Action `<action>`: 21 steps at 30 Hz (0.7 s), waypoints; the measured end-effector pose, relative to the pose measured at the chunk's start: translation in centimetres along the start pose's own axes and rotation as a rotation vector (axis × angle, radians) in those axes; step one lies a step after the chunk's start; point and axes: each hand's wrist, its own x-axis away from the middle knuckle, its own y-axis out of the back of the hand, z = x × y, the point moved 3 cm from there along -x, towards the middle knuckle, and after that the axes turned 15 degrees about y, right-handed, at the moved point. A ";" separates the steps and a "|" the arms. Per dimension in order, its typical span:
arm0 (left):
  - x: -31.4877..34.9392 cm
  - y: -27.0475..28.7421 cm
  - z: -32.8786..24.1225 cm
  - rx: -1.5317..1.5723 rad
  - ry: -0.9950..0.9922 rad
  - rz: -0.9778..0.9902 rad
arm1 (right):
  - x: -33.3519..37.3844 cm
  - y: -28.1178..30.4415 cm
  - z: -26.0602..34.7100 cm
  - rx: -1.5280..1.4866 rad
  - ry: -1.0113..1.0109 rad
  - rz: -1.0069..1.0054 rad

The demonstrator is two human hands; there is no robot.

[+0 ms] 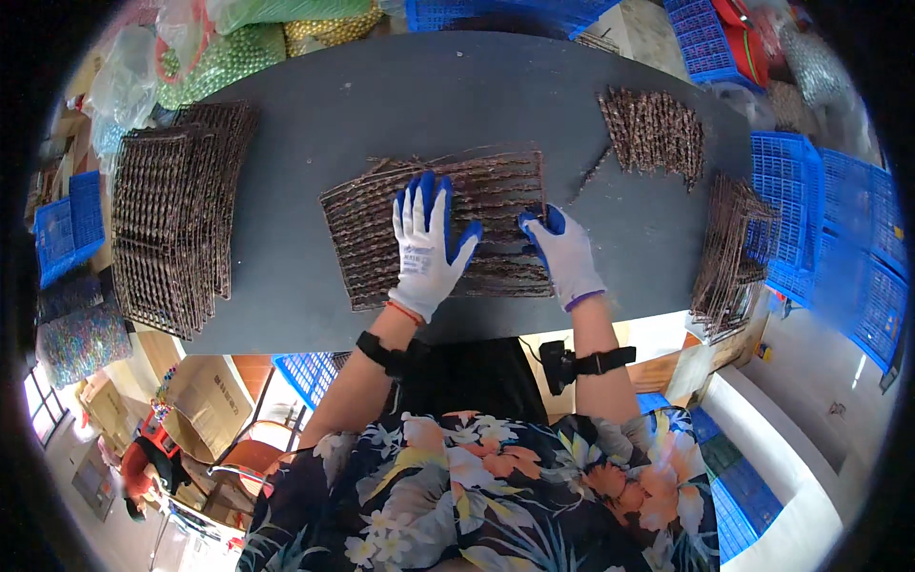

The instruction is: The person assembles small rectangular wire frames by hand. They pick up individual wire sticks and interlock them into a grid pattern on a table, then stack the completed frames. The process is repeated for multiple units.

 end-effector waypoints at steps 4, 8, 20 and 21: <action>1.1 1.5 -3.4 0.349 0.165 0.293 | 1.6 -0.3 3.5 0.390 0.138 0.019; 2.2 1.7 -6.6 0.187 0.189 0.207 | 2.9 -0.8 5.7 0.280 0.141 0.057; -2.2 -4.8 1.4 0.170 0.233 -0.054 | 4.8 -2.7 8.9 0.408 0.320 0.195; -2.2 -5.2 2.0 0.260 0.229 -0.063 | 5.1 -3.4 9.4 0.442 0.389 0.214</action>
